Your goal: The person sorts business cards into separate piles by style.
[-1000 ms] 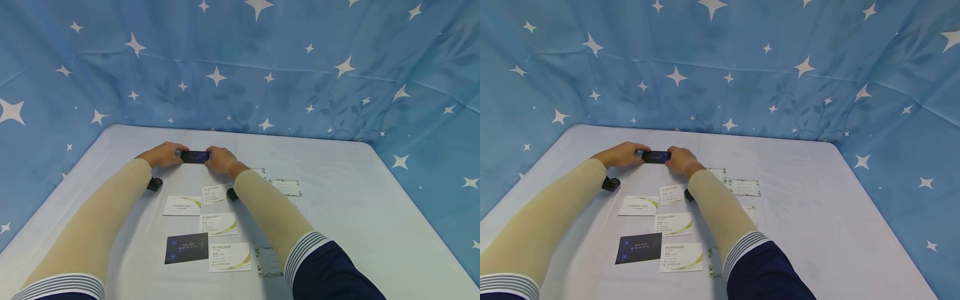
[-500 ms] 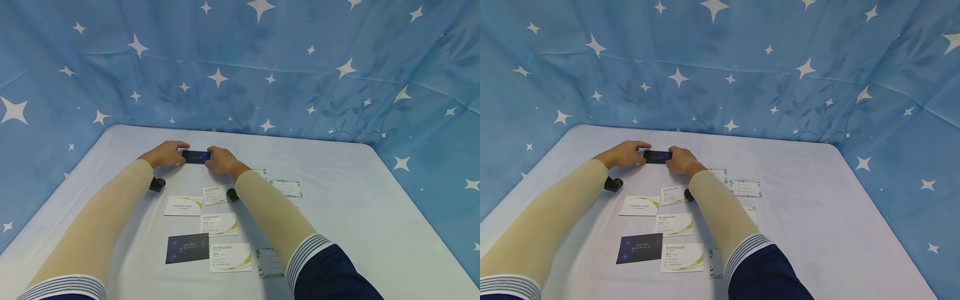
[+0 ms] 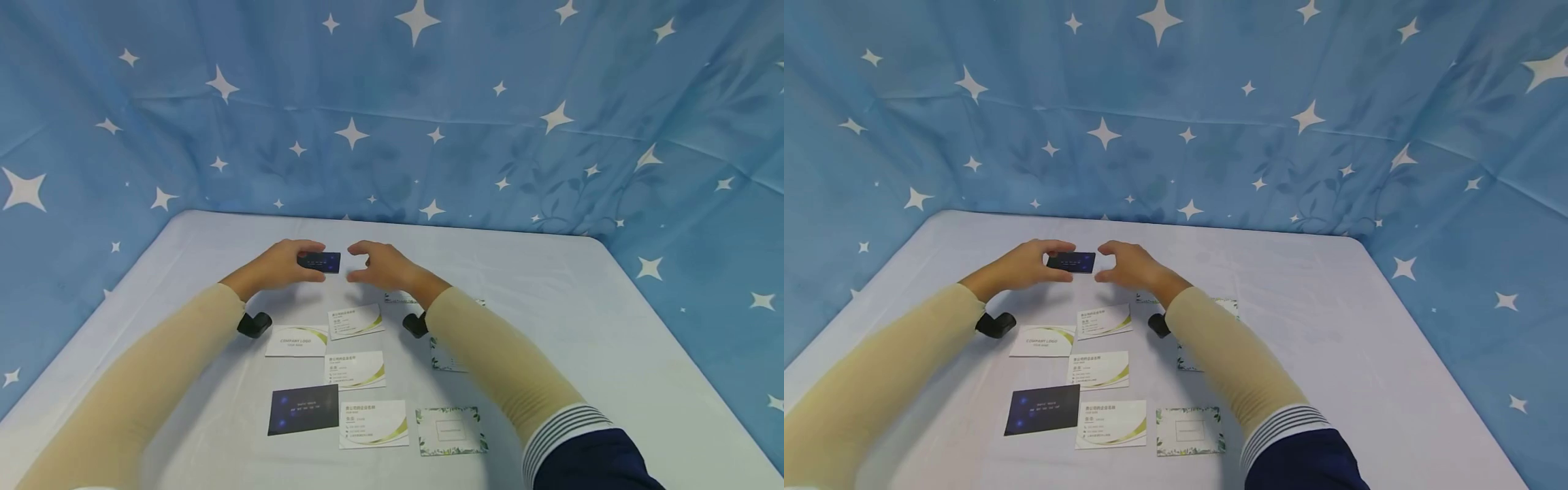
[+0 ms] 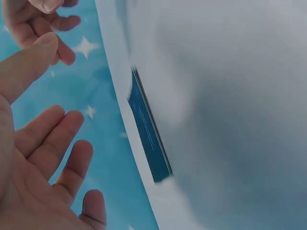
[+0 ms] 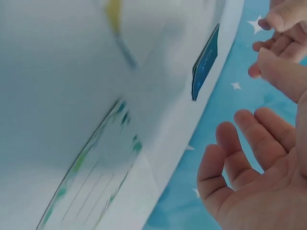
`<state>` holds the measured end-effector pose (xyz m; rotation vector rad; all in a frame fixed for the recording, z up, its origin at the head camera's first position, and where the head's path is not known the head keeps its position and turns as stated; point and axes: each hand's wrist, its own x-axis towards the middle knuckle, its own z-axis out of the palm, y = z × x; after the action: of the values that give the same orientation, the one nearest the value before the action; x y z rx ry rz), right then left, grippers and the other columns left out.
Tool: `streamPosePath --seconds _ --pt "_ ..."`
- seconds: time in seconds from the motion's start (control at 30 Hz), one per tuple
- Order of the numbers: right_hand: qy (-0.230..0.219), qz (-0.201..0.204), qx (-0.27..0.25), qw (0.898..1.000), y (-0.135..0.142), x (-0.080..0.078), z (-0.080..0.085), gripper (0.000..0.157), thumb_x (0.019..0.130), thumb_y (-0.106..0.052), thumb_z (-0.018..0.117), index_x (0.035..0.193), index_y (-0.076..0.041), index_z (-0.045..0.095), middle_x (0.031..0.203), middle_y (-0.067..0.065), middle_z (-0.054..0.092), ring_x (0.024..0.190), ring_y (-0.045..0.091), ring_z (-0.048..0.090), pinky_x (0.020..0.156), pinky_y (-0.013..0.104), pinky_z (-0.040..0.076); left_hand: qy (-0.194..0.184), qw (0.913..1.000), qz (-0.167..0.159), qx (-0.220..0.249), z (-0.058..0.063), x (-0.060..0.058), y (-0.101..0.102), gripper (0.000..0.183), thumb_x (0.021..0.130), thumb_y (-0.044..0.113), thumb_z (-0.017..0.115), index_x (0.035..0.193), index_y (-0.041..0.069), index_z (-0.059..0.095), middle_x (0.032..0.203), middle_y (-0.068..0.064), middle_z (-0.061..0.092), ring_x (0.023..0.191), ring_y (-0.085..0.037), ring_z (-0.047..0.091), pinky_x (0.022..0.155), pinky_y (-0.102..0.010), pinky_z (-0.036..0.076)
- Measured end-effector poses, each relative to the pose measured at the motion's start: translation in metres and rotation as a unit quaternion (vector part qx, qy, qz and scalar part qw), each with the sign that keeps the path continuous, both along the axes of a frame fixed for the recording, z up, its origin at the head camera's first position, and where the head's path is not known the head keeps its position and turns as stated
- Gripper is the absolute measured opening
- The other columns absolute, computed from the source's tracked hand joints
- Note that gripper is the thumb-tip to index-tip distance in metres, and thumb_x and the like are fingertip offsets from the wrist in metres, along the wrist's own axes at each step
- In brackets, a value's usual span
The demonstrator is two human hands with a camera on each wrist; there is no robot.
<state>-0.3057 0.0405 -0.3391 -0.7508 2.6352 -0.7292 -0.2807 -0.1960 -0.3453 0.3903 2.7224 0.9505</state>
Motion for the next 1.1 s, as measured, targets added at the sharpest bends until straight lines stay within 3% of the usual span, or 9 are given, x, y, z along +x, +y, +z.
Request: streamPosePath --seconds 0.43,0.7,0.87,1.1 --pt "-0.032 0.022 -0.011 0.999 0.049 0.035 -0.001 0.067 0.088 -0.027 0.079 0.147 -0.015 0.051 0.144 -0.003 0.053 0.125 0.021 0.048 0.1 0.042 0.043 0.014 0.999 -0.041 -0.011 0.0 0.057 0.029 0.067 0.085 0.036 0.081 0.143 0.013 0.057 0.14 -0.015 0.051 0.128 -0.037 0.046 0.099 -0.061 0.038" --pt "-0.023 0.054 0.015 0.998 0.053 0.044 -0.015 0.068 0.085 -0.029 0.082 0.144 -0.015 0.054 0.14 0.001 0.056 0.125 0.024 0.052 0.102 0.042 0.042 0.04 0.9953 -0.043 -0.077 -0.009 0.066 0.043 0.064 0.082 0.04 0.082 0.136 0.013 0.064 0.133 -0.009 0.06 0.128 -0.033 0.046 0.102 -0.06 0.025" --pt "-0.009 0.073 0.039 0.997 0.051 0.047 -0.023 0.066 0.083 -0.029 0.083 0.142 -0.014 0.057 0.14 0.005 0.058 0.13 0.024 0.05 0.107 0.04 0.037 0.026 0.9905 -0.04 -0.129 -0.015 0.07 0.051 0.066 0.078 0.044 0.085 0.134 0.016 0.066 0.124 -0.003 0.064 0.116 -0.026 0.049 0.095 -0.052 0.03" --pt "0.002 0.082 0.05 0.995 0.05 0.052 -0.027 0.067 0.083 -0.032 0.083 0.142 -0.014 0.057 0.141 0.007 0.057 0.134 0.025 0.047 0.11 0.041 0.035 0.022 0.9904 -0.042 -0.13 -0.015 0.074 0.052 0.064 0.077 0.041 0.086 0.132 0.016 0.067 0.121 0.0 0.065 0.111 -0.023 0.05 0.093 -0.05 0.03"
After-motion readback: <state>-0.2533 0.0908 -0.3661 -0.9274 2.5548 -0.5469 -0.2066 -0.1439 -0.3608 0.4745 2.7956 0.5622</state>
